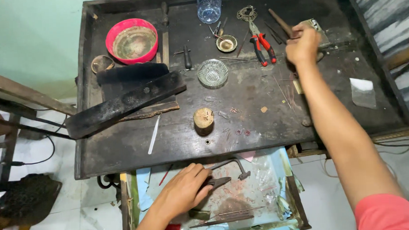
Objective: Setting small decorative stones onto a base using a precision tool
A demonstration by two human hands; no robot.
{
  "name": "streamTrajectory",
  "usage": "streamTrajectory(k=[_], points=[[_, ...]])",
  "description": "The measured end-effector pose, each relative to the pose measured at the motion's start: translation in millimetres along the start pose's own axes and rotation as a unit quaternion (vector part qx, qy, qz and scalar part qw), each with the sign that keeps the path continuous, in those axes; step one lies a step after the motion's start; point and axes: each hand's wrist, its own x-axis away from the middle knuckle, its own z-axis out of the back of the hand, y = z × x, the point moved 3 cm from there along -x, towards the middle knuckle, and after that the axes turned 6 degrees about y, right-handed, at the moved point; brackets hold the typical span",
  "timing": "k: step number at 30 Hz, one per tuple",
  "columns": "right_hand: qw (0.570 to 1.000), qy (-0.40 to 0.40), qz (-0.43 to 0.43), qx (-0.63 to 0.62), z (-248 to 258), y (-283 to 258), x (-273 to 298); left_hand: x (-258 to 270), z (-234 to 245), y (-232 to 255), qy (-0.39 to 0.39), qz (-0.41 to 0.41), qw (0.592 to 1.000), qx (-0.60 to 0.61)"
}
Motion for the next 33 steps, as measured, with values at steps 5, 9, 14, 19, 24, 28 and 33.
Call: streamTrajectory(k=[5,9,14,19,24,28,33], points=[[0.994,0.001,-0.002,-0.113,124.3,-130.3,82.1,-14.2,32.2,16.7,0.172,-0.044,0.984,0.026],[0.963,-0.074,0.008,-0.258,176.2,-245.1,172.8,-25.4,51.4,31.9,0.324,-0.12,0.934,-0.091],[0.939,-0.121,-0.056,-0.318,178.7,-297.7,230.1,-46.9,72.0,51.7,0.25,-0.084,0.958,-0.114],[0.918,-0.114,-0.049,-0.377,149.9,-292.6,260.5,-7.5,-21.6,4.6,-0.038,0.029,0.986,-0.162],[0.896,-0.095,-0.092,-0.425,112.2,-241.6,289.2,12.2,-29.7,-1.2,-0.052,0.082,0.982,-0.162],[0.894,-0.106,-0.095,-0.424,106.4,-231.6,289.6,13.9,-26.3,-6.9,-0.085,0.105,0.98,-0.147],[0.897,-0.106,-0.095,-0.418,106.6,-227.6,287.9,27.8,-38.2,-20.3,-0.053,0.089,0.979,-0.176]])
